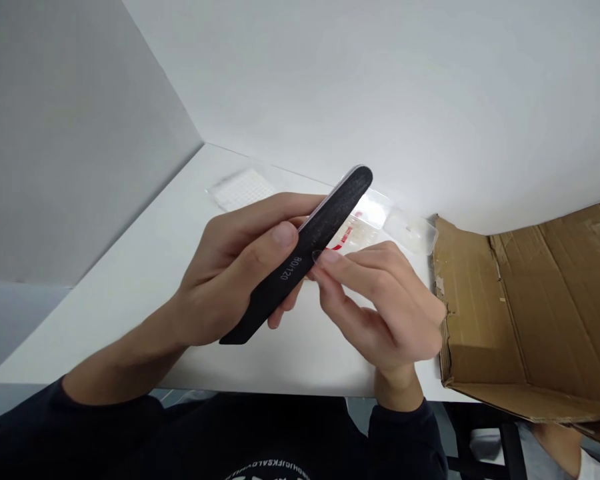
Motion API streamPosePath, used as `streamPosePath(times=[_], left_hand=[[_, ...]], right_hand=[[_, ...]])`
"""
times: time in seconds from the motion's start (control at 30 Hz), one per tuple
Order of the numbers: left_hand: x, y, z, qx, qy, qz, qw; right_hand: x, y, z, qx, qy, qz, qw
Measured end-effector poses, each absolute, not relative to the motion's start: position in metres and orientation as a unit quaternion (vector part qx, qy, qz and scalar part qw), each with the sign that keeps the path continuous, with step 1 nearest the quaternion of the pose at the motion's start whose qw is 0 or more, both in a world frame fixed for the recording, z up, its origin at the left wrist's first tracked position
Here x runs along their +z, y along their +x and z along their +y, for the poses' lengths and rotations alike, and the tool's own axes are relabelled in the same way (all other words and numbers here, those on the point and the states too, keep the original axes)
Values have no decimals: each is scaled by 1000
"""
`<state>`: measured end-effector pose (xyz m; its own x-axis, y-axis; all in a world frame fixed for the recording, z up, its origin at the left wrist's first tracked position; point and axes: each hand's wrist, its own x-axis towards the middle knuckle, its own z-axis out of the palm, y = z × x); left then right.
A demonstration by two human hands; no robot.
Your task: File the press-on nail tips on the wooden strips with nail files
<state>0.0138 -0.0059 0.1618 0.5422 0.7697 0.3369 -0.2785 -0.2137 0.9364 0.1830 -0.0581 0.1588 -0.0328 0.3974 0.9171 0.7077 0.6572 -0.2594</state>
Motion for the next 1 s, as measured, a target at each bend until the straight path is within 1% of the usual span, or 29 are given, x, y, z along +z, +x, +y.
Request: streamPosePath(times=[0.13, 0.33, 0.5, 0.63, 0.77, 0.9, 1.0], left_hand=[[162, 14, -6, 436, 652, 191, 590], [161, 15, -5, 439, 650, 193, 590], [159, 15, -3, 437, 649, 188, 593], [158, 16, -2, 442, 654, 175, 588], [159, 16, -2, 440, 667, 155, 581], [160, 16, -1, 432, 672, 161, 579], [161, 17, -1, 425, 671, 161, 587]], right_hand=[[156, 185, -57, -138, -371, -716, 574], [150, 190, -55, -101, -387, -718, 569], [156, 189, -53, -154, -355, -725, 570], [161, 185, -53, -152, -363, -735, 552], [163, 182, -55, -157, -365, -724, 564], [164, 182, -58, -141, -381, -730, 550], [163, 183, -58, -140, -376, -729, 555]])
